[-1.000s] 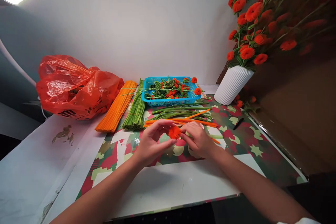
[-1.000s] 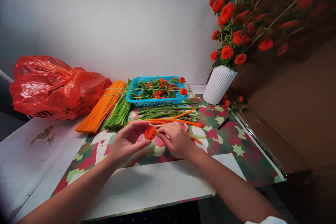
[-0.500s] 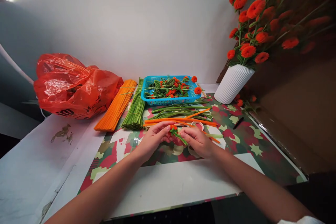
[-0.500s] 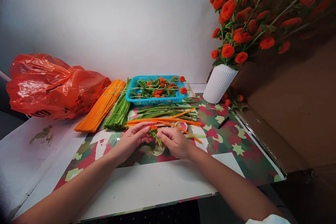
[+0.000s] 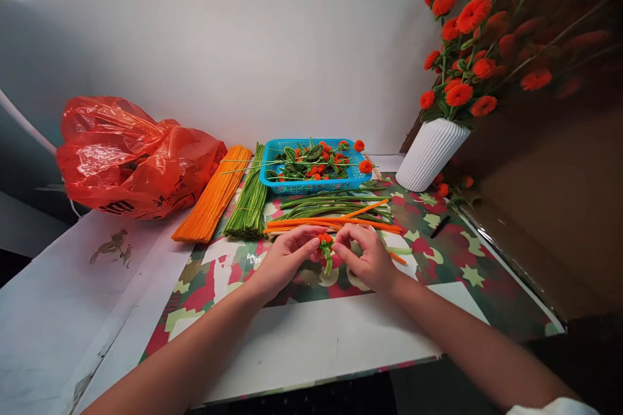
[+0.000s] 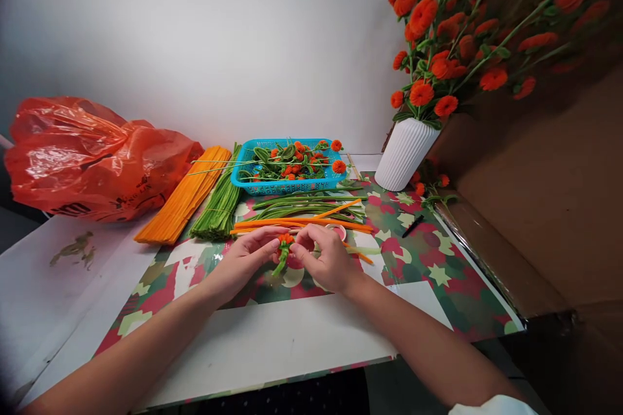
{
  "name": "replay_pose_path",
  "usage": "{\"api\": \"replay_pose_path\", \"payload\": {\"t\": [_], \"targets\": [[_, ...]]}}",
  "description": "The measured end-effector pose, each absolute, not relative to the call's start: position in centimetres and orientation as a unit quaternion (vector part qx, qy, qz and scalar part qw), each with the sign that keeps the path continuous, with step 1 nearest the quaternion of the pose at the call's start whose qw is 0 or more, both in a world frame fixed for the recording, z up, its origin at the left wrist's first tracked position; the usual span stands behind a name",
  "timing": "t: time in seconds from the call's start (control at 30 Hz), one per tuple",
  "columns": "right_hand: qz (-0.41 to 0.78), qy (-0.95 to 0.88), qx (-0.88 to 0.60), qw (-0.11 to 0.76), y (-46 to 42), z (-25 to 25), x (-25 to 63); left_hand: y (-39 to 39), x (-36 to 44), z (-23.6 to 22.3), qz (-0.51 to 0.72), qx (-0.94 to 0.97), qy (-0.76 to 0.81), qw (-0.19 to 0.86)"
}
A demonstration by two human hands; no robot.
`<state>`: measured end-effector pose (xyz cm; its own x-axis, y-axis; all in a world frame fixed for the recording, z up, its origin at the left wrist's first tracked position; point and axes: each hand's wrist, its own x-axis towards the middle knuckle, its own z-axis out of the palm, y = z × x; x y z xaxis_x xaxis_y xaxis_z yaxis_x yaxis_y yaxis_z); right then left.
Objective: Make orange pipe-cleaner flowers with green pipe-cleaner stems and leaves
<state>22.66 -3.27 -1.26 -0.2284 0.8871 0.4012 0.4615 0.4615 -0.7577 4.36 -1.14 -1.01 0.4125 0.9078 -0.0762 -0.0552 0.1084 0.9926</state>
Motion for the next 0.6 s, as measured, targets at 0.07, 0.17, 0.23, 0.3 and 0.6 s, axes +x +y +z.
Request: {"api": "replay_pose_path", "payload": {"t": [0.07, 0.17, 0.23, 0.3, 0.6], "targets": [[0.202, -0.761, -0.465, 0.403, -3.4, -1.3, 22.4, -1.1, 4.4, -1.1, 0.388, 0.55, 0.391, 0.628], [0.138, -0.776, -0.494, 0.366, -3.6, -1.3, 22.1, -1.0, 4.5, -1.4, 0.406, 0.55, 0.394, 0.615], [0.111, -0.784, -0.508, 0.339, -3.6, -1.3, 21.9, -1.0, 4.7, -1.8, 0.421, 0.554, 0.397, 0.598], [0.09, -0.792, -0.514, 0.318, -3.7, -1.2, 21.7, -1.1, 4.9, -2.2, 0.436, 0.561, 0.4, 0.579], [0.158, -0.768, -0.513, 0.349, -3.8, -1.4, 21.2, -1.8, 5.4, -2.6, 0.455, 0.566, 0.424, 0.541]]}}
